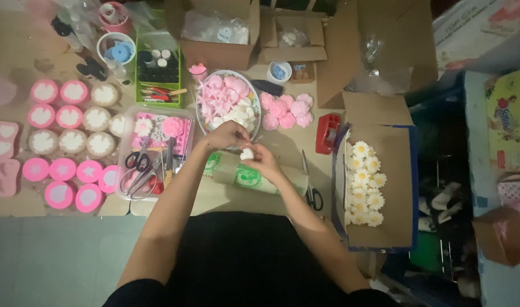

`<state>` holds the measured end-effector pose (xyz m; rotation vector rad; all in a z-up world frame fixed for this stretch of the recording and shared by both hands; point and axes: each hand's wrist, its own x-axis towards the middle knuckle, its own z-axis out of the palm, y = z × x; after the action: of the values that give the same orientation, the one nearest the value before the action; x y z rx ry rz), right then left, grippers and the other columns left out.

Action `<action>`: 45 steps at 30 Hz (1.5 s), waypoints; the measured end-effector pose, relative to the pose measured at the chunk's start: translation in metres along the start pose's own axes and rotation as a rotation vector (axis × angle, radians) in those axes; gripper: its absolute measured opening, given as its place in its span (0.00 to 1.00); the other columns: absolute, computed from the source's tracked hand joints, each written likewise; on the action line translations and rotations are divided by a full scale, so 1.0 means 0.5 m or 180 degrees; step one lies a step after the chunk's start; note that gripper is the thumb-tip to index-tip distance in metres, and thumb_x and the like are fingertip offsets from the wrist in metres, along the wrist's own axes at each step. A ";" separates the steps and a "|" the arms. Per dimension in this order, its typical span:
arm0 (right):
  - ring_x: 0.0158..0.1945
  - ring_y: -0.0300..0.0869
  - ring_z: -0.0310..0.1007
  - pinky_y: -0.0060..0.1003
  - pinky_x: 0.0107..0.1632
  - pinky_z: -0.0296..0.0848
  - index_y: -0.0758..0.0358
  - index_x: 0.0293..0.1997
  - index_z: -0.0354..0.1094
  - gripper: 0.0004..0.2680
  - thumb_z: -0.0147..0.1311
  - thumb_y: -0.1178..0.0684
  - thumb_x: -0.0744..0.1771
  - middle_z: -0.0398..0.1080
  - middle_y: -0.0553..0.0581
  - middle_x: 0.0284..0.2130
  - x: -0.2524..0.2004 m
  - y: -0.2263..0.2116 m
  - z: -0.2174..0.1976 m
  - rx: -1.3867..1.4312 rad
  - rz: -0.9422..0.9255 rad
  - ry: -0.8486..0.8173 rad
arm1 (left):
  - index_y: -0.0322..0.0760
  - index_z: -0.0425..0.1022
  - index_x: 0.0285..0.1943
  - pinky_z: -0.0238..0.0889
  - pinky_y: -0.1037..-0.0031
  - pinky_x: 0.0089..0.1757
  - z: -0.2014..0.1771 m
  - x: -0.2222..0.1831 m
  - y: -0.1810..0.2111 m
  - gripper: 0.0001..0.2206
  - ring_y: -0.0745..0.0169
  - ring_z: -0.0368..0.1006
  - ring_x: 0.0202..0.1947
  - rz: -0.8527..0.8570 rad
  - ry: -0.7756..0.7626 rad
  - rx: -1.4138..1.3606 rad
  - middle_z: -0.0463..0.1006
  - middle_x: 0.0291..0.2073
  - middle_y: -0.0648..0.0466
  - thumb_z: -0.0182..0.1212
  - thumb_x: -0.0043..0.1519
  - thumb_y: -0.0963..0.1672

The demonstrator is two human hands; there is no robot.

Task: Wrapping small decorative bears and flowers in plastic film using scissors.

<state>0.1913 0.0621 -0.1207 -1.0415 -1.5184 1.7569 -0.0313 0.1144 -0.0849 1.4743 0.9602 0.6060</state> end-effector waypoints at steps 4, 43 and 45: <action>0.56 0.45 0.75 0.40 0.59 0.75 0.67 0.63 0.65 0.18 0.56 0.61 0.66 0.72 0.60 0.56 0.008 0.004 -0.030 0.0871 0.0305 -0.0168 | 0.31 0.83 0.36 0.71 0.75 0.37 0.001 0.002 0.005 0.04 0.70 0.77 0.30 -0.0187 0.0040 -0.0123 0.83 0.27 0.54 0.71 0.56 0.39; 0.41 0.36 0.77 0.34 0.44 0.77 0.70 0.42 0.75 0.07 0.67 0.61 0.63 0.78 0.54 0.35 0.023 0.120 0.004 -0.0636 0.0044 0.0494 | 0.37 0.84 0.45 0.73 0.74 0.39 0.100 -0.109 -0.005 0.13 0.67 0.79 0.34 0.0207 0.1135 0.0502 0.85 0.36 0.53 0.73 0.51 0.40; 0.42 0.37 0.79 0.34 0.45 0.79 0.71 0.39 0.74 0.07 0.69 0.60 0.63 0.77 0.54 0.39 0.024 0.153 -0.005 -0.0713 -0.0211 0.0562 | 0.38 0.84 0.43 0.72 0.74 0.38 0.107 -0.102 -0.017 0.11 0.70 0.79 0.32 0.0241 0.1202 0.0668 0.85 0.35 0.53 0.75 0.52 0.42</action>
<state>0.1915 0.0596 -0.1983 -1.2070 -1.6431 1.4333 -0.0154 0.0421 -0.0931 1.6193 1.2952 0.8815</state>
